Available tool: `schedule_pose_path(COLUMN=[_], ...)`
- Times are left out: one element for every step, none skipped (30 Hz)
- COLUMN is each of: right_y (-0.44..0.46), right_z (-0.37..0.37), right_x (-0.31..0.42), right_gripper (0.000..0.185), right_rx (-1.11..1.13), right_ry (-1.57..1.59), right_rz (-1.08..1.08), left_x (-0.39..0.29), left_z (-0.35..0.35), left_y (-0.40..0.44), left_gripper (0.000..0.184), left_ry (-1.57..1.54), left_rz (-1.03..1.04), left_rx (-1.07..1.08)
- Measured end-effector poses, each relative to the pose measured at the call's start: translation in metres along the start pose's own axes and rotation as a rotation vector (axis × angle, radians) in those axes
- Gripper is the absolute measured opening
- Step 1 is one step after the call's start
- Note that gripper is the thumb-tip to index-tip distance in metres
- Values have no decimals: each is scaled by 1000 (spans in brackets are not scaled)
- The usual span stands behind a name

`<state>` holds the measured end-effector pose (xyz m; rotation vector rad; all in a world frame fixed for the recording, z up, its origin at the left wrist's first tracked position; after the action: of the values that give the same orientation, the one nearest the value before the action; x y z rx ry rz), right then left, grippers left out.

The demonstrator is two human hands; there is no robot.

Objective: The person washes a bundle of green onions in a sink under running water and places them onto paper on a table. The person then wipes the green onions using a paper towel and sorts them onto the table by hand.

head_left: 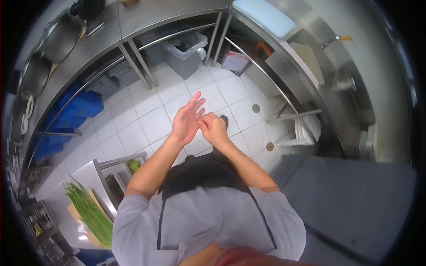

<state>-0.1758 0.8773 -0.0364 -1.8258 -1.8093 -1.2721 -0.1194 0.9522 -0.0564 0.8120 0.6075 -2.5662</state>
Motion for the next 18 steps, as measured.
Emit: schedule_pose_path(right_y=[18,35,53,77,102,127,156,186,221,261,301,337,369,398,421,433,445,456], right_z=[4,7,11,7,4,1,-1,0,-1,0,0,2,17,33,60,87,97,102], right_x=[-11,-21,-46,-65,-84,-102,-125,-149,-166,-182,-194,-204,-222,-241,-275,-317,-355,-392], right_gripper=[10,10,9,9,8,8,10,13,14,16,16,16,15,15,15,19,21,24], right_rx=[22,41,92,65,43,29,56,87,33,-26,-54,-84,4,92,147,204,255,297], right_ry=[-33,-64,-2,45,93,143,210,271,354,440,326,215,119,19,10,-1,-98,-196], right_rz=[-72,-144,-87,-107,-123,-132,1,137,117,93,4,-85,-41,0,6,16,98,180], left_x=[-11,-20,-32,-49,-64,-76,-86,-88,-90,-92,-91,-84,-74,-61,-46,-29,-11,6], left_z=[2,5,8,7,5,1,-8,-13,-17,-20,-23,-25,-31,-37,-40,-40,-39,-36], left_y=[5,11,19,27,33,36,35,31,25,19,9,-3,-17,-32,-46,-61,-76,-88], left_gripper=[81,83,86,86,87,87,82,78,74,70,65,61,61,61,61,61,61,58], left_ry=[-30,-59,-46,-30,-20,-15,-19,-30,-37,-37,-46,-57,-88,-121,-155,-191,-243,-292], left_rz=[-16,-34,-28,24,74,120,169,197,232,271,303,331,358,383,413,436,456,475], left_rx=[-3,-6,-33,-78,-126,-180,-285,-352,-415,-474,-555,-637,-735,-832,-940,-1049,-1146,-1236])
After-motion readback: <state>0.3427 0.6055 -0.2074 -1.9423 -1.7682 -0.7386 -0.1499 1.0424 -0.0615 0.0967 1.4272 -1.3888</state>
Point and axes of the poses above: each hand's wrist, its own y-axis towards the middle knuckle, its own z-axis out of the palm, x = y × z, the point moved 10 cm from there along y, towards the middle knuckle, and after that the axes turned 13 degrees about -z, right-handed, at the moved point
